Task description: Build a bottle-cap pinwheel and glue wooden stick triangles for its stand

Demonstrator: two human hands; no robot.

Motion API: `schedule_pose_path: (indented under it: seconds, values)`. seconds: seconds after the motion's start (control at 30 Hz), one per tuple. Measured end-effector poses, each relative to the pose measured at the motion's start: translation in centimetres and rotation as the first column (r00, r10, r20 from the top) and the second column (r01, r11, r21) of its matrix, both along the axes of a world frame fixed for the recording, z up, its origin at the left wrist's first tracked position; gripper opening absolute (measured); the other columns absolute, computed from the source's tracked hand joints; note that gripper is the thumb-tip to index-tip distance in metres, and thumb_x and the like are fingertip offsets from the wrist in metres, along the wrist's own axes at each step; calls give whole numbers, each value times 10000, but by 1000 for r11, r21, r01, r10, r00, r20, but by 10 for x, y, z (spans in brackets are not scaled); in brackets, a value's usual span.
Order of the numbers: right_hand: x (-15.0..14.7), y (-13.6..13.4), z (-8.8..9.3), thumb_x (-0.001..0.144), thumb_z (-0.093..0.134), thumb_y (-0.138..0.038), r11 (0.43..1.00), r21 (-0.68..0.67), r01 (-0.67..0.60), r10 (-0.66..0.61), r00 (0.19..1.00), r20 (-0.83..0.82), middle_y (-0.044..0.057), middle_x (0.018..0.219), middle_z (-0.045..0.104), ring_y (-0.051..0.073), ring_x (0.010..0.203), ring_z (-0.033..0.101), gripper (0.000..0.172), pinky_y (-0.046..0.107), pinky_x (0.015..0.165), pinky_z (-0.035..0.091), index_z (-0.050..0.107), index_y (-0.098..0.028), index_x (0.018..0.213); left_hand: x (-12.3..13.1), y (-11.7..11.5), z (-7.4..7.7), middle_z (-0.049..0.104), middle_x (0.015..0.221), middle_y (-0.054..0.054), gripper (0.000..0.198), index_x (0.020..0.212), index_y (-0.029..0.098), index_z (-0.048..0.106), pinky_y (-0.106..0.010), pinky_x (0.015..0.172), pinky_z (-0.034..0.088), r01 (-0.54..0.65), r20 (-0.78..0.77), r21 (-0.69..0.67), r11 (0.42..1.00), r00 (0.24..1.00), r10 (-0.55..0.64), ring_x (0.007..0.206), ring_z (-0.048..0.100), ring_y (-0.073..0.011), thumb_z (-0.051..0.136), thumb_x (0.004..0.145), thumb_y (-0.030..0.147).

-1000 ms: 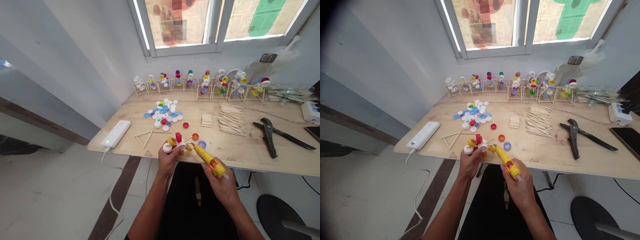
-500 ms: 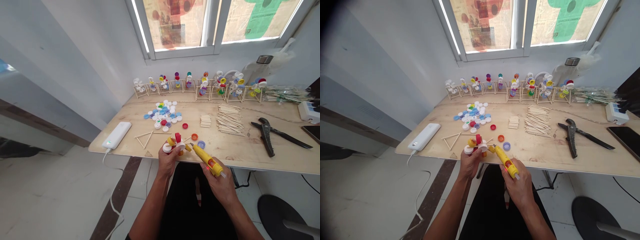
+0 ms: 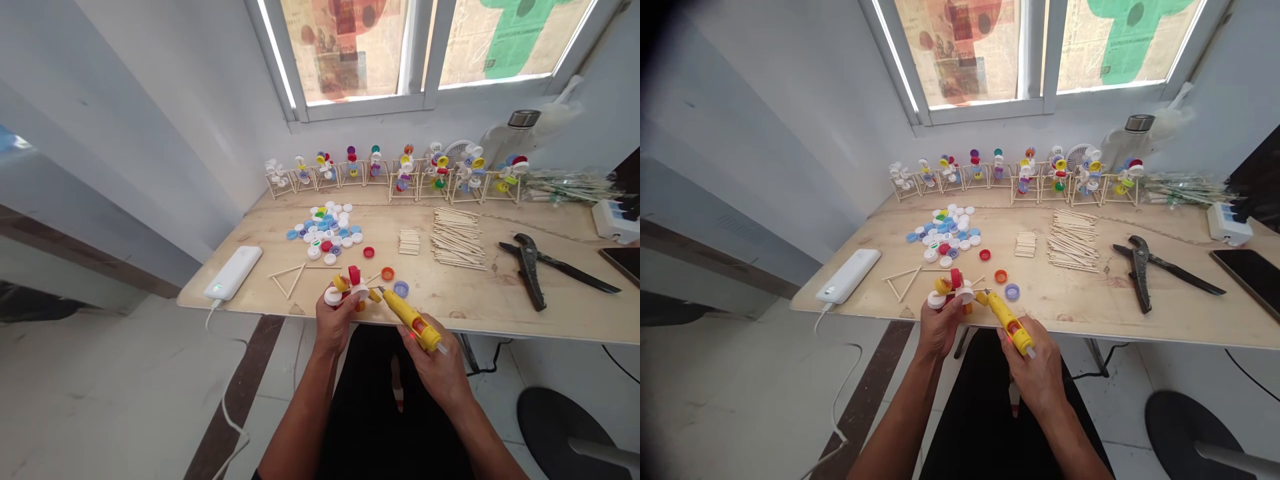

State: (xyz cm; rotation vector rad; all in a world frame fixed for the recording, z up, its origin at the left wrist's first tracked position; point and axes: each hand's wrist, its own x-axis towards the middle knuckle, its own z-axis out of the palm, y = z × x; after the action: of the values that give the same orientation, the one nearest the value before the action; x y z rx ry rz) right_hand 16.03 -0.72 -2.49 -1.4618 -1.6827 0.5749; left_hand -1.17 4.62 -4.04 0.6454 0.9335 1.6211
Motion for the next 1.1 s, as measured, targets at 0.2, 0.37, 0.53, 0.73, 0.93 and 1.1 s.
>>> schedule_pose_path:
  seconds: [0.2, 0.37, 0.53, 0.73, 0.93, 1.1]
  values:
    - [2, 0, -3, 874, 489, -417, 1000, 21, 24, -24, 1000, 14, -17, 622, 490, 120, 561, 455, 289, 236, 529, 372, 438, -216, 674, 0, 1, -1, 704, 827, -37, 377, 881, 142, 667, -272, 746, 499, -21, 9, -21, 1000, 1000, 21, 773, 645, -154, 828, 544, 197]
    - [2, 1, 0, 874, 482, -422, 999, 28, 16, -16, 999, 36, -14, 637, 504, 121, 576, 467, 284, 237, 538, 384, 448, -216, 681, 1, 0, 3, 709, 837, -36, 376, 865, 143, 666, -273, 774, 499, -35, 32, -41, 999, 999, 36, 794, 651, -155, 832, 531, 194]
    - [7, 1, 1, 869, 486, -409, 998, 45, 45, -47, 998, 42, -15, 625, 496, 121, 576, 464, 292, 238, 535, 379, 419, -221, 656, 2, 0, 5, 713, 841, -51, 367, 846, 142, 674, -293, 782, 505, -40, 35, -40, 998, 999, 42, 816, 657, -178, 835, 523, 209]
    - [5, 1, 3, 876, 489, -391, 998, 50, 27, -29, 999, 43, -17, 626, 491, 120, 585, 463, 281, 236, 538, 376, 425, -218, 664, 1, 2, 1, 707, 809, -39, 338, 827, 137, 681, -281, 778, 506, -42, 35, -31, 999, 998, 43, 787, 650, -162, 830, 530, 195]
    - [4, 0, 4, 867, 504, -385, 999, 33, 24, -24, 1000, 3, -25, 620, 477, 115, 577, 454, 282, 234, 533, 377, 418, -218, 658, 0, 2, 0, 704, 823, -39, 338, 853, 140, 688, -281, 782, 509, -40, 41, -32, 999, 998, 41, 801, 651, -162, 822, 546, 184]
    - [9, 1, 6, 867, 504, -383, 999, 20, 48, -47, 998, -53, -19, 638, 491, 122, 588, 465, 252, 241, 543, 388, 449, -218, 684, 2, 3, 3, 711, 842, -49, 343, 830, 141, 691, -307, 813, 513, -56, 42, -30, 998, 997, 57, 830, 659, -180, 831, 524, 207]
